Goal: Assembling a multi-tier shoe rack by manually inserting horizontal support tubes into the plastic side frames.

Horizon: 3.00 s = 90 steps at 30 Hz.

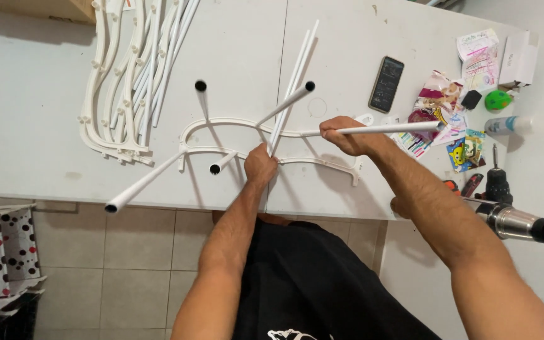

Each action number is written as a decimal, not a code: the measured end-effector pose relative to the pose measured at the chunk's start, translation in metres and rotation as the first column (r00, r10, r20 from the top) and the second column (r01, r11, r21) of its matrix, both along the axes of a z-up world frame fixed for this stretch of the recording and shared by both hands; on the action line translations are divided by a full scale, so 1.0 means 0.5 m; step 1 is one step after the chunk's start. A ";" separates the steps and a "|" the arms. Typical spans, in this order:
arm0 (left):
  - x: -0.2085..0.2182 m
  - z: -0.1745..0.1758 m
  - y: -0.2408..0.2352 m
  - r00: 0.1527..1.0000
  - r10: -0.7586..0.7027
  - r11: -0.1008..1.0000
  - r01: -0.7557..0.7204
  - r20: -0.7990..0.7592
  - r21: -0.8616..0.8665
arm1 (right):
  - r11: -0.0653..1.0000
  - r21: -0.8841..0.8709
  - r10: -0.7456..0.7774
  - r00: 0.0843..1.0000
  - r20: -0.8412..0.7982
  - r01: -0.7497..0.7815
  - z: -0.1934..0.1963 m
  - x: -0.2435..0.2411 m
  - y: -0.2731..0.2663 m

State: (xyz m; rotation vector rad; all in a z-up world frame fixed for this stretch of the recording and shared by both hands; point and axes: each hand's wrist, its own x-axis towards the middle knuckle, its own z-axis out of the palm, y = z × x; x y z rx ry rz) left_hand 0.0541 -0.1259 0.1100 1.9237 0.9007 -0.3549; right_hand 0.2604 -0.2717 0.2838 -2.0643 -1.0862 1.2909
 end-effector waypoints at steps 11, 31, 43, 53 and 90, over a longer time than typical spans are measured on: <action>-0.016 -0.009 0.011 0.998 -0.001 0.999 0.003 0.070 -0.032 | 0.944 -0.030 -0.325 0.942 0.080 0.328 -0.063 -0.052 -0.051; -0.233 0.210 -0.087 0.844 0.127 0.953 0.042 0.521 -0.300 | 0.927 -0.092 -0.375 0.907 -0.192 0.364 -0.037 -0.324 -0.014; -0.207 0.205 -0.037 0.830 0.093 0.908 0.156 0.549 -0.389 | 0.848 0.210 -0.465 0.873 -0.145 0.486 -0.079 -0.320 -0.047; -0.101 0.067 0.016 0.971 0.175 0.962 -0.133 0.165 -0.238 | 0.938 0.216 -0.312 0.930 0.193 0.269 0.067 -0.295 -0.068; -0.023 0.094 0.030 0.998 0.033 0.998 -0.036 -0.044 -0.059 | 0.963 -0.052 -0.255 0.959 0.125 0.263 0.045 -0.225 0.052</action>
